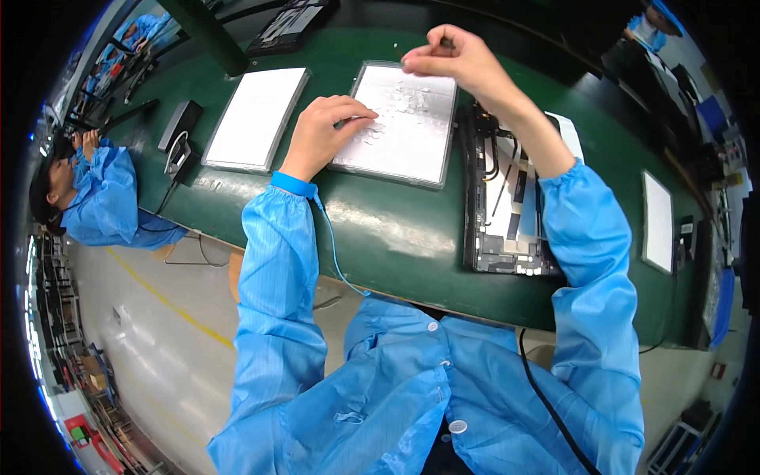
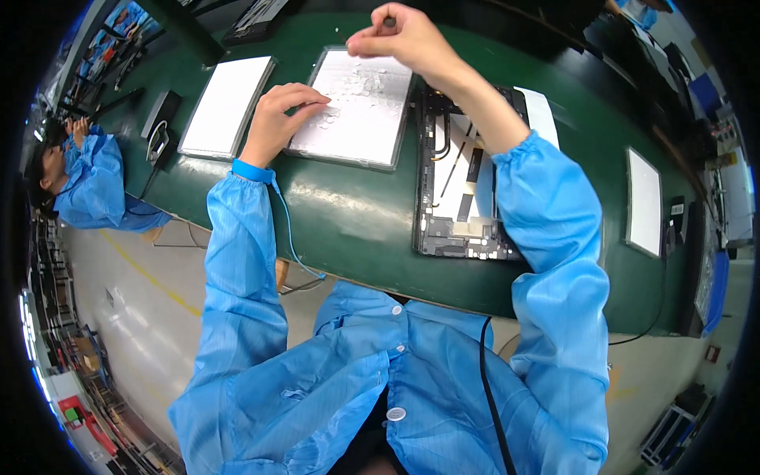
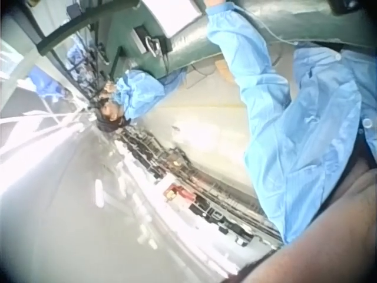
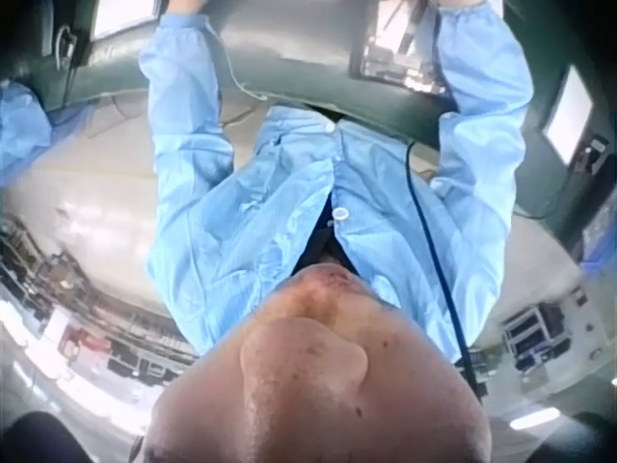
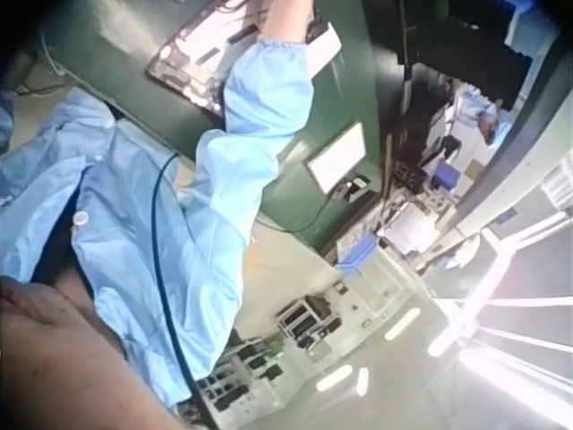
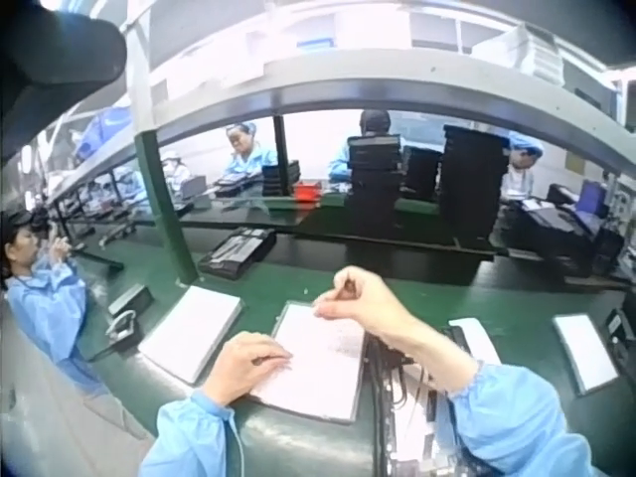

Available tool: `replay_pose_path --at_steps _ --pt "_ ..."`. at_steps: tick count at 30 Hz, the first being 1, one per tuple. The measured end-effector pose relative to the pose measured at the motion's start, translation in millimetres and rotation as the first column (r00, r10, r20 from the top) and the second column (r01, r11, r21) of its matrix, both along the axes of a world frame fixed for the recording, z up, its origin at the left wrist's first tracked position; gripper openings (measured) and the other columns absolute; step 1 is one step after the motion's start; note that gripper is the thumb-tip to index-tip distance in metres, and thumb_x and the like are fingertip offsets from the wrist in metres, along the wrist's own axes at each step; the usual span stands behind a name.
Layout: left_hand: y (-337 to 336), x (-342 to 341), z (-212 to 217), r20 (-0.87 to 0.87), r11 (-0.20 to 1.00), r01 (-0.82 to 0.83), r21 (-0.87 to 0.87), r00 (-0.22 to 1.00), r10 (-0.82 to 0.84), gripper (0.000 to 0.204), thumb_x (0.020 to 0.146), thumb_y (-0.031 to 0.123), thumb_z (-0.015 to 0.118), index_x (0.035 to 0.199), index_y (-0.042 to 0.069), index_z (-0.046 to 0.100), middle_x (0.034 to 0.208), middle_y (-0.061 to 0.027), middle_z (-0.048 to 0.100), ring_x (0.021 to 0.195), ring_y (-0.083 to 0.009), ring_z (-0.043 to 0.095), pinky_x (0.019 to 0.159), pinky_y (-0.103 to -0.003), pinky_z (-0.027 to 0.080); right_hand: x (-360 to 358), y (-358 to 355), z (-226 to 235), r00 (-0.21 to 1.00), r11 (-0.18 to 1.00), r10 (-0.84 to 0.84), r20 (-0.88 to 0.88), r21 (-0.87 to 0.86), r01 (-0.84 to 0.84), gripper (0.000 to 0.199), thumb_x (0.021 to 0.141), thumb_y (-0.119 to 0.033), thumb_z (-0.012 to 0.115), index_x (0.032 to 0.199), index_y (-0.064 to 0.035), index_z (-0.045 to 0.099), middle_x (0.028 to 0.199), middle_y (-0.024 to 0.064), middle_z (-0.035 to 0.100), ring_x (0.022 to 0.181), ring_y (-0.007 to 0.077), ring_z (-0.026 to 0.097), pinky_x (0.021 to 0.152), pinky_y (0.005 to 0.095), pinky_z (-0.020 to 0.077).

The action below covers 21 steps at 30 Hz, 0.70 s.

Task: The person assembles electronic components onto a tablet chassis, using tweezers to place screws and stickers from trays onto the chassis.

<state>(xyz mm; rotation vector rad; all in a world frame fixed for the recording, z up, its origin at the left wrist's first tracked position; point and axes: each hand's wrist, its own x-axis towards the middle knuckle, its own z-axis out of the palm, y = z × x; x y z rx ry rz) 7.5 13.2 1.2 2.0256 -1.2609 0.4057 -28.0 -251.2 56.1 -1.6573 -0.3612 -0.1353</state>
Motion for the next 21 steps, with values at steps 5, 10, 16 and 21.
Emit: replay_pose_path --at_steps 5,10,16,21 --pt "-13.1 -13.3 11.0 -0.047 0.992 -0.09 -0.089 0.995 0.086 0.011 0.084 0.012 0.073 0.094 0.01 0.077 0.092 -0.0021 0.073 0.078 -0.0178 0.063 0.071 -0.031 0.049 -47.2 -54.2 32.1 0.973 0.913 -0.13 0.191 -0.359 0.192 0.024 0.088 -0.007 0.072 0.093 -0.0065 0.049 0.099 0.0126 0.071 0.093 0.0151 0.069 0.086 0.027 0.0561" --pt "-98.2 -70.0 73.3 -0.116 0.985 0.039 -0.169 0.992 -0.059 0.036 0.082 0.019 0.078 0.116 0.012 0.071 0.094 -0.0014 0.075 0.06 -0.0113 0.055 0.059 -0.026 0.045 -112.0 -97.4 43.7 0.973 0.912 -0.216 0.077 -0.34 0.229 0.024 0.086 -0.003 0.073 0.096 -0.0056 0.051 0.098 0.0113 0.07 0.093 0.0144 0.069 0.085 0.026 0.0561" --pt "-176.3 -90.7 71.1 -0.019 0.984 0.116 -0.133 0.993 -0.12 0.017 0.082 0.023 0.077 0.096 0.013 0.078 0.074 -0.0052 0.069 0.056 -0.0171 0.055 0.053 -0.031 0.045 -148.1 -110.1 35.7 0.961 0.926 -0.241 0.138 -0.263 0.27 0.023 0.082 -0.004 0.074 0.091 -0.0027 0.053 0.088 0.0094 0.072 0.082 0.012 0.069 0.077 0.0259 0.0557" --pt "-198.9 -109.3 68.0 0.007 0.996 0.083 -0.025 0.997 -0.083 0.009 0.082 0.019 0.076 0.087 0.012 0.077 0.069 -0.0068 0.066 0.059 -0.0217 0.059 0.055 -0.033 0.046 -162.0 -134.4 12.3 0.956 0.922 -0.274 0.099 -0.254 0.291 0.022 0.085 -0.008 0.074 0.093 -0.0062 0.053 0.091 0.0071 0.07 0.084 0.0124 0.067 0.073 0.0258 0.0542"
